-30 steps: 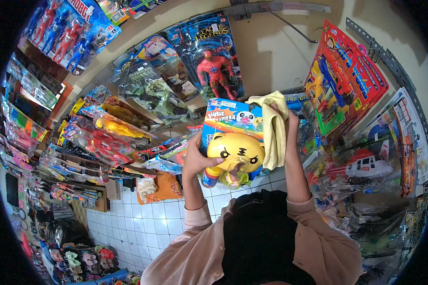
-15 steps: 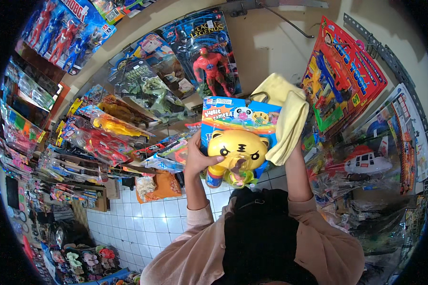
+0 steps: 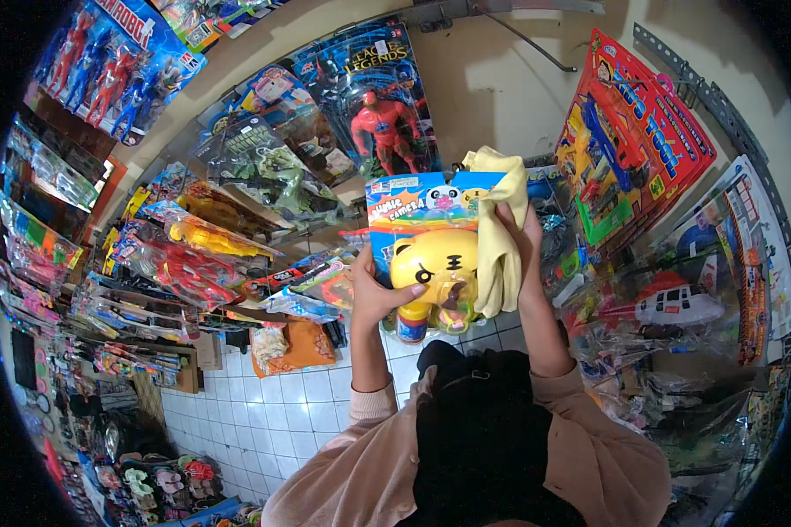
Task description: Clean and organize various toy packages on a store shelf using a cloth.
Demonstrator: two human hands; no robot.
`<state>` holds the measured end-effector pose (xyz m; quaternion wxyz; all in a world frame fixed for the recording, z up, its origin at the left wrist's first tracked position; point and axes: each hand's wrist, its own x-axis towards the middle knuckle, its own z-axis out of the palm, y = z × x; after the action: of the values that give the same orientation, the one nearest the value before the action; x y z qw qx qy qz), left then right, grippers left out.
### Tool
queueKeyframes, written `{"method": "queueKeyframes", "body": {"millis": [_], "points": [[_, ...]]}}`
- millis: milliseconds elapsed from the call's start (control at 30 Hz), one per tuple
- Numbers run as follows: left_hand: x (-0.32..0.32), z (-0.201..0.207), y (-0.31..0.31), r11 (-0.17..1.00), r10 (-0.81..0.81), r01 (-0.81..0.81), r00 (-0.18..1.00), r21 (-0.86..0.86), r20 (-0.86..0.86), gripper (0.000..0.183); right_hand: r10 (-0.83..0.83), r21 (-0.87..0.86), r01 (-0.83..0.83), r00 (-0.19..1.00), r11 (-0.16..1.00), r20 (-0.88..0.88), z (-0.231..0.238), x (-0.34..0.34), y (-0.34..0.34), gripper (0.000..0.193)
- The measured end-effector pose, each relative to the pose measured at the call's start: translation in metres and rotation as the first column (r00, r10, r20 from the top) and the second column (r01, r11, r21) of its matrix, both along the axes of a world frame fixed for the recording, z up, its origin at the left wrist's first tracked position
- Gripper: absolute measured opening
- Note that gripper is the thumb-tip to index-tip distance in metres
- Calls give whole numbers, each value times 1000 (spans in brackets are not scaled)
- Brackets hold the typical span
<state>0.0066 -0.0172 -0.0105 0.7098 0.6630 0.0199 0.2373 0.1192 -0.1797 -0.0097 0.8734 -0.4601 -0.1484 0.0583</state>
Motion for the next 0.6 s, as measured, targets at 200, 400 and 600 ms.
{"method": "queueKeyframes", "body": {"millis": [200,400,600], "points": [[4,11,-2,1000,-6,6,1000,18,11,68,36,91,-18,980,996,-196,-9,9,-2,42],[-3,1,12,995,50,-44,997,-90,60,71,-30,158,64,978,985,-208,-36,42,5,40],[-11,6,11,979,201,-201,980,19,6,63,-231,-13,233,970,972,74,-78,41,-23,38]]}}
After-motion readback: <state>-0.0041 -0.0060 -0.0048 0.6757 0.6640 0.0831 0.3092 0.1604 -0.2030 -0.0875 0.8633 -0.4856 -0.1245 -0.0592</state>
